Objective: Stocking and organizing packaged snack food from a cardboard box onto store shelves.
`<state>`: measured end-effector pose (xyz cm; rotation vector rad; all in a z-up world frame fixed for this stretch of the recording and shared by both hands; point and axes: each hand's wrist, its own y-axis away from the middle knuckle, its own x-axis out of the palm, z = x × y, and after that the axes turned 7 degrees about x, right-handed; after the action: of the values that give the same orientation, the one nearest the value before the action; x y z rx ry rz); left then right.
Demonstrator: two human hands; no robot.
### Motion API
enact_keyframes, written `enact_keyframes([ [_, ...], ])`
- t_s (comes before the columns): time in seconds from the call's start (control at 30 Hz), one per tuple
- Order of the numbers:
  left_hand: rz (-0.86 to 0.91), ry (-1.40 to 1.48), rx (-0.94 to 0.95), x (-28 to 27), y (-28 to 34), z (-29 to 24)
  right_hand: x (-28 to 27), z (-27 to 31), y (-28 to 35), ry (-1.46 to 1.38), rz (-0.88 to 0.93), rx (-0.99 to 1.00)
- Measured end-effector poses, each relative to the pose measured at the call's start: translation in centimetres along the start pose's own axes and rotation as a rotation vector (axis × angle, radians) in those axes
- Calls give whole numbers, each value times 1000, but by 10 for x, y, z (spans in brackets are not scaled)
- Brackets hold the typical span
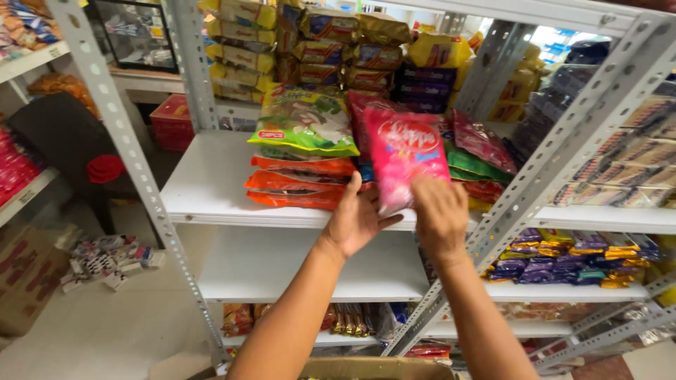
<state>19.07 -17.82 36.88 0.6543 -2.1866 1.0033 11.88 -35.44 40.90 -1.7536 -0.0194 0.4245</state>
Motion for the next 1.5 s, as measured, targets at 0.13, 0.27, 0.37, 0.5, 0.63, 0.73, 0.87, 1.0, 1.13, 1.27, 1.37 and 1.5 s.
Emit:
enact_keyframes([
  [0.13,-60,-31,-75,-10,-19,7,-6,21,41,12,85,-34],
  [0.27,-182,-59,-84,-21,4,27,-10,46,62,-97,244,-17],
  [0.37,-185,-79,-25,-11,36,40,-7,61,70,-131,422,231],
  [0.5,-229,-149,-4,5,74,45,4,58,55,-74,450,480],
  [0.63,-239,-261,26,13,103,46,13,59,57,-250,353,778],
  [0.73,-263,-170,-38,-10,114,52,17,98,84,-55,465,544],
  [0.87,-367,-112,-155,-38,147,48,-8,170,116,-154,628,378],
  [1.0,-48,357,-116,-197,218,116,-5,182,138,-106,740,390],
  [1.13,-496,-110,-154,-18,194,49,5,146,130,2,675,644],
  [1.27,-518,-139,-149,-38,211,43,9,97,194,-875,573,1421],
  [1.37,-700,-217,-278,-61,216,42,-26,130,199,-1893,486,1720],
  [1.5,-615,-613,-72,-124,247,67,-33,160,225,-1506,492,1835],
])
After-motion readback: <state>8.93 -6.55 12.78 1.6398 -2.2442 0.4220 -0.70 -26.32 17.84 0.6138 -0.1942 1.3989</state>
